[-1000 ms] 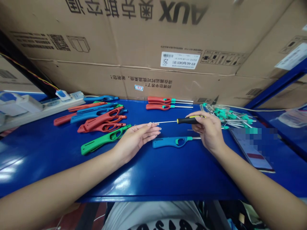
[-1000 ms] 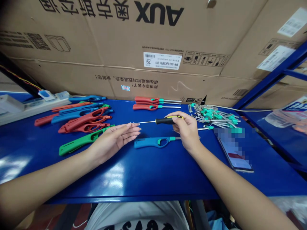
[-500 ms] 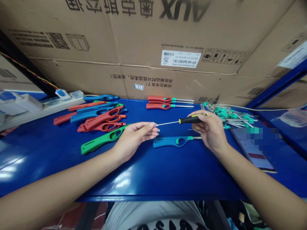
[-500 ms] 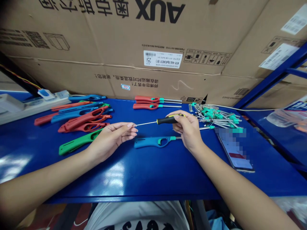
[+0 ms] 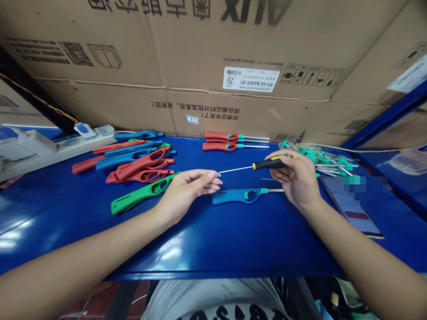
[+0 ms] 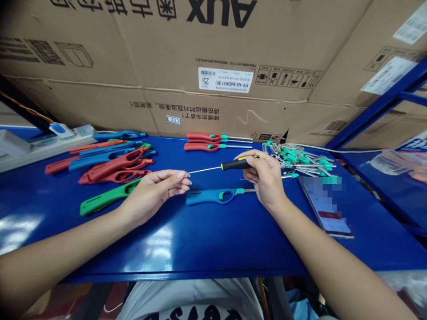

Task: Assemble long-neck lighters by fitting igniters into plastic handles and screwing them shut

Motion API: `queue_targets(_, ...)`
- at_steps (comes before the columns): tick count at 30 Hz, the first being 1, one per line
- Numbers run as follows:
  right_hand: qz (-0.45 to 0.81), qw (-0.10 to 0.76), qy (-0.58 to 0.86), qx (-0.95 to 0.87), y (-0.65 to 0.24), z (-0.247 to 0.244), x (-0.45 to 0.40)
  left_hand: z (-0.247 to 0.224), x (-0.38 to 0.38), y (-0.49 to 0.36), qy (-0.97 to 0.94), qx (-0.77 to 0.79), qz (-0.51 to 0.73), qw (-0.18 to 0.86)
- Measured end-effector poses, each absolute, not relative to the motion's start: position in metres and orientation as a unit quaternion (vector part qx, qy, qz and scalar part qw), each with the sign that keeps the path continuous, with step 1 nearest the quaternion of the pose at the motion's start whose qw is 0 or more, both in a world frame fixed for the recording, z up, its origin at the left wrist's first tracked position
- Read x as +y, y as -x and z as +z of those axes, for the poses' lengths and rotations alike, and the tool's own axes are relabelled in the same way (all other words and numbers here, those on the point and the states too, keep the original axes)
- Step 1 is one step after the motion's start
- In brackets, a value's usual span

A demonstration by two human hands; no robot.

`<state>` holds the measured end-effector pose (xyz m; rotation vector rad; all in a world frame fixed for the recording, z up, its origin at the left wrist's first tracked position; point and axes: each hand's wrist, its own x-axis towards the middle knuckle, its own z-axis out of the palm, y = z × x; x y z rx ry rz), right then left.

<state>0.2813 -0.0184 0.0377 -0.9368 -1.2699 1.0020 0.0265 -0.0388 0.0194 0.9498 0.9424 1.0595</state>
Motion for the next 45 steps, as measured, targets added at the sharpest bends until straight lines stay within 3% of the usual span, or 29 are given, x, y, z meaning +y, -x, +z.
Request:
queue_targets(28, 0.405, 0.576, 0.401, -0.586, -0.288, 0.038, -0.017, 0.020, -0.039, -0.028, -0.436, 0.429, 0.453, 0.648)
queue_targets(45, 0.384, 0.581, 0.318, -0.643, -0.236, 0.100, -0.032, 0.026, -0.049, -0.031, -0.392, 0.347, 0.432, 0.734)
